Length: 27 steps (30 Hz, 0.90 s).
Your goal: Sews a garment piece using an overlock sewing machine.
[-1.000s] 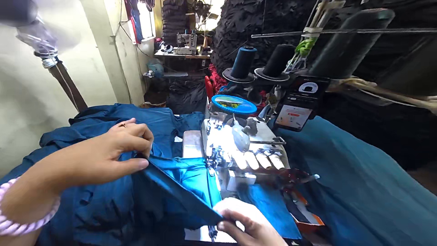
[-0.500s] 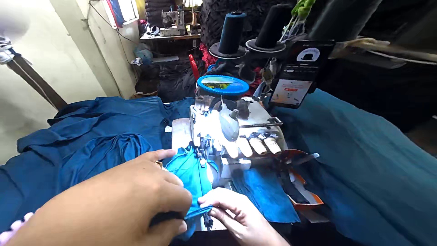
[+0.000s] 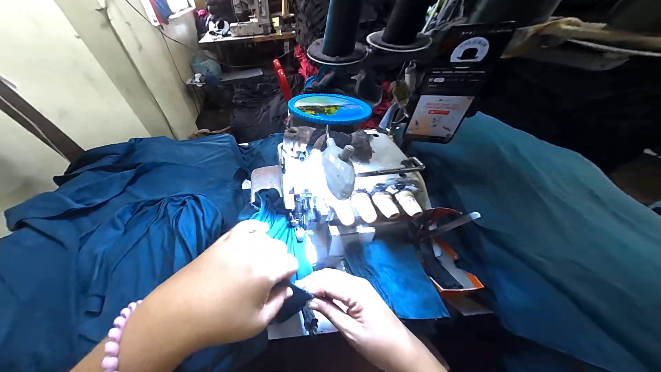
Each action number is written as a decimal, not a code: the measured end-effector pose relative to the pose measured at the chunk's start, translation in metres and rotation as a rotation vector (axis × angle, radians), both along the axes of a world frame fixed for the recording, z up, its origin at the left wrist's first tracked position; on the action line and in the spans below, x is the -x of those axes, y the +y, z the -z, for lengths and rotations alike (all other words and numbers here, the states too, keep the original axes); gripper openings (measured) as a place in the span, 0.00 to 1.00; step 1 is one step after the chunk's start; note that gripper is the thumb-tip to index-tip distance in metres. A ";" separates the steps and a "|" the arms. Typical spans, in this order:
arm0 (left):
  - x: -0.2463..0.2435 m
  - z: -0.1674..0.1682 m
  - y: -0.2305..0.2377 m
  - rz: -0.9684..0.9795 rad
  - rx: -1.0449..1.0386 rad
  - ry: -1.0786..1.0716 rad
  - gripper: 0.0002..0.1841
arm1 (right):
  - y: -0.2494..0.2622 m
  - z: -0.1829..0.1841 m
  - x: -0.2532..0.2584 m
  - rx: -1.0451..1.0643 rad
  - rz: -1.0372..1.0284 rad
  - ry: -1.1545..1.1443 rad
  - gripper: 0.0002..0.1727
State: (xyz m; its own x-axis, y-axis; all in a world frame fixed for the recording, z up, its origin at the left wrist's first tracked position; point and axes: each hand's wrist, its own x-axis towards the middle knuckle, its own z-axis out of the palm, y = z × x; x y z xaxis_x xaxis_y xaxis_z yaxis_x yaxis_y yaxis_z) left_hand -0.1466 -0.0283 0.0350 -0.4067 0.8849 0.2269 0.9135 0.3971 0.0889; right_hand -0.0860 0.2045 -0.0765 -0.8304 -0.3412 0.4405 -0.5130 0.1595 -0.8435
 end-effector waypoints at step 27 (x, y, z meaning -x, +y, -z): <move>0.036 0.081 0.045 -0.745 -0.334 -0.015 0.09 | -0.018 -0.024 -0.028 -0.355 0.380 0.374 0.09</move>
State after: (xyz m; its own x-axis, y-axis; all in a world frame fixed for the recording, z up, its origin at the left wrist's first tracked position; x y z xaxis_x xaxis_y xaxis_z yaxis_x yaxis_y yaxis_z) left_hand -0.1827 0.0166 -0.0456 -0.8669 0.2680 0.4204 0.4181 0.8501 0.3203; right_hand -0.0578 0.1867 -0.0521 -0.7341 -0.2316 0.6383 -0.6151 0.6250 -0.4806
